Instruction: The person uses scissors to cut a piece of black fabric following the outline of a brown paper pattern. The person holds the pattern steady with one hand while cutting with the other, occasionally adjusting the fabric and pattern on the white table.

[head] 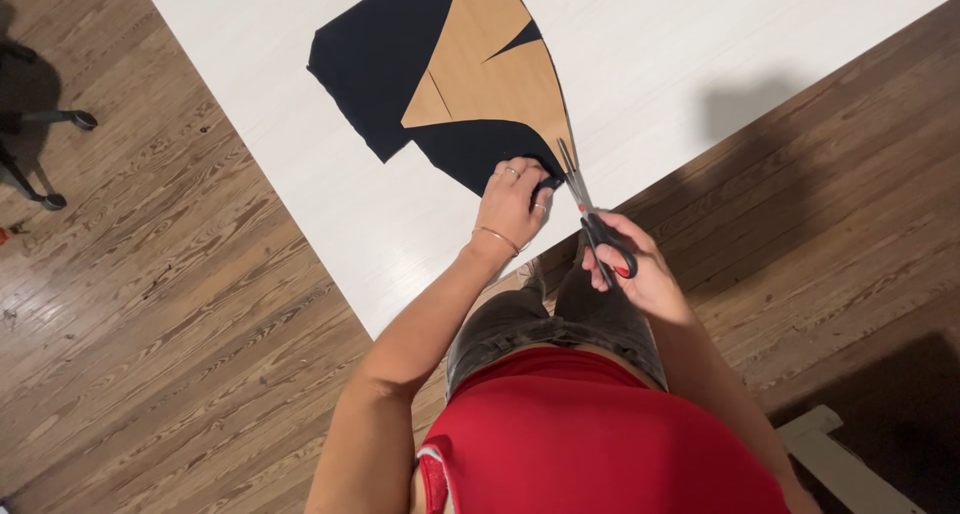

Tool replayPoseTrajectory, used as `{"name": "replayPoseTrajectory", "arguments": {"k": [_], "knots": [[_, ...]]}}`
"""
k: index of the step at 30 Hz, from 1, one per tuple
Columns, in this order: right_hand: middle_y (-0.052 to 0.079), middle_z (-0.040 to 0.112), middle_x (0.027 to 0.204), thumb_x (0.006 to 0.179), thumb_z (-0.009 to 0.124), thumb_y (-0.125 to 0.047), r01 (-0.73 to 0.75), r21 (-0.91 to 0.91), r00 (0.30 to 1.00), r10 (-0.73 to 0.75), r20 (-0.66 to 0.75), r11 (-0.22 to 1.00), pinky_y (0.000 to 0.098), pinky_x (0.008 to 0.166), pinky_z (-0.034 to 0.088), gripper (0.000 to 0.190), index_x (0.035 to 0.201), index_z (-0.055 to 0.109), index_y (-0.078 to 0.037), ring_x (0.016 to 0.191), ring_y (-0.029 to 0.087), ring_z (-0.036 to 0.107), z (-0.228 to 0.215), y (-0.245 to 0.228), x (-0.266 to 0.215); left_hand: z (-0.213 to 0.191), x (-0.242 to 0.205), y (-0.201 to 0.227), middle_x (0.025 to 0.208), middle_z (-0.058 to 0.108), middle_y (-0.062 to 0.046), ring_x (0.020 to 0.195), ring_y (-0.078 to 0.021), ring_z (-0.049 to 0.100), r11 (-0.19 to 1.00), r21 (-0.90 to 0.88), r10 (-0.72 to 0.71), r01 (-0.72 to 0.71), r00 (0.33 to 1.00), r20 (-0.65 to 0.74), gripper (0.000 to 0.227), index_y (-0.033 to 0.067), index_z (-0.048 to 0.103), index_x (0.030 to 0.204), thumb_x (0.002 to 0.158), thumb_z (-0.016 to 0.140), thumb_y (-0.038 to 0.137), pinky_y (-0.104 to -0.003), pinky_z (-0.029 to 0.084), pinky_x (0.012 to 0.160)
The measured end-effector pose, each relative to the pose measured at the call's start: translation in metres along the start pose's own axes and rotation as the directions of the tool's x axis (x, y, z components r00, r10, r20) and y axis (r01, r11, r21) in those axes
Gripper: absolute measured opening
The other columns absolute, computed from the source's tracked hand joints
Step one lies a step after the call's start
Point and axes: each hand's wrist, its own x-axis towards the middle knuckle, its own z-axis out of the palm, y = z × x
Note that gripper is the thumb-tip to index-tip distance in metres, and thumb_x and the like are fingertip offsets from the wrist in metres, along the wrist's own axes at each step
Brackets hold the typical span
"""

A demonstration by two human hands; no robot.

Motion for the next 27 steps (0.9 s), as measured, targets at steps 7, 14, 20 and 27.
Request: {"name": "replayPoseTrajectory", "arguments": {"k": [7, 14, 20, 27], "knots": [[0.026, 0.064, 0.073, 0.081, 0.074, -0.009, 0.044, -0.244, 0.994, -0.067, -0.084, 0.969, 0.0326, 0.041, 0.056, 0.057, 0.134, 0.056, 0.001, 0.048, 0.026, 0.067, 0.017, -0.023, -0.006, -0.016, -0.001, 0.014, 0.11, 0.06, 0.0, 0.107, -0.0265, 0.059, 0.999, 0.004, 0.035, -0.035, 0.999, 0.009, 0.013, 0.0198, 0.066, 0.098, 0.087, 0.067, 0.015, -0.037, 0.05, 0.088], [0.023, 0.065, 0.074, 0.079, 0.076, -0.011, 0.036, -0.322, 0.992, -0.073, -0.103, 0.946, 0.0318, 0.044, 0.057, 0.059, 0.133, 0.058, 0.002, 0.051, 0.023, 0.067, 0.03, -0.03, -0.004, -0.02, 0.005, 0.001, 0.117, 0.06, 0.004, 0.114, -0.0219, 0.057, 0.994, 0.011, 0.107, -0.107, 0.994, -0.013, 0.011, 0.0249, 0.069, 0.093, 0.084, 0.062, 0.026, -0.037, 0.046, 0.093], [0.022, 0.064, 0.075, 0.078, 0.075, -0.011, 0.01, -0.363, 0.991, -0.058, -0.122, 0.932, 0.0311, 0.045, 0.055, 0.059, 0.133, 0.059, 0.002, 0.049, 0.022, 0.065, 0.032, -0.036, -0.003, -0.038, 0.047, -0.002, 0.144, 0.053, -0.003, 0.138, -0.0298, 0.047, 0.995, 0.086, 0.055, -0.057, 0.998, 0.028, 0.052, 0.0247, 0.055, 0.14, 0.089, 0.067, 0.019, -0.046, 0.039, 0.115], [0.021, 0.064, 0.074, 0.078, 0.077, -0.011, -0.001, -0.39, 0.994, -0.041, -0.1, 0.921, 0.0321, 0.046, 0.056, 0.058, 0.132, 0.06, 0.001, 0.051, 0.022, 0.065, 0.031, -0.04, -0.005, -0.045, 0.054, -0.016, 0.165, 0.027, 0.002, 0.157, -0.0296, 0.012, 0.985, 0.149, -0.128, 0.084, 0.938, 0.323, 0.064, 0.0381, 0.044, 0.15, 0.092, 0.069, 0.028, -0.062, 0.014, 0.125]]}}
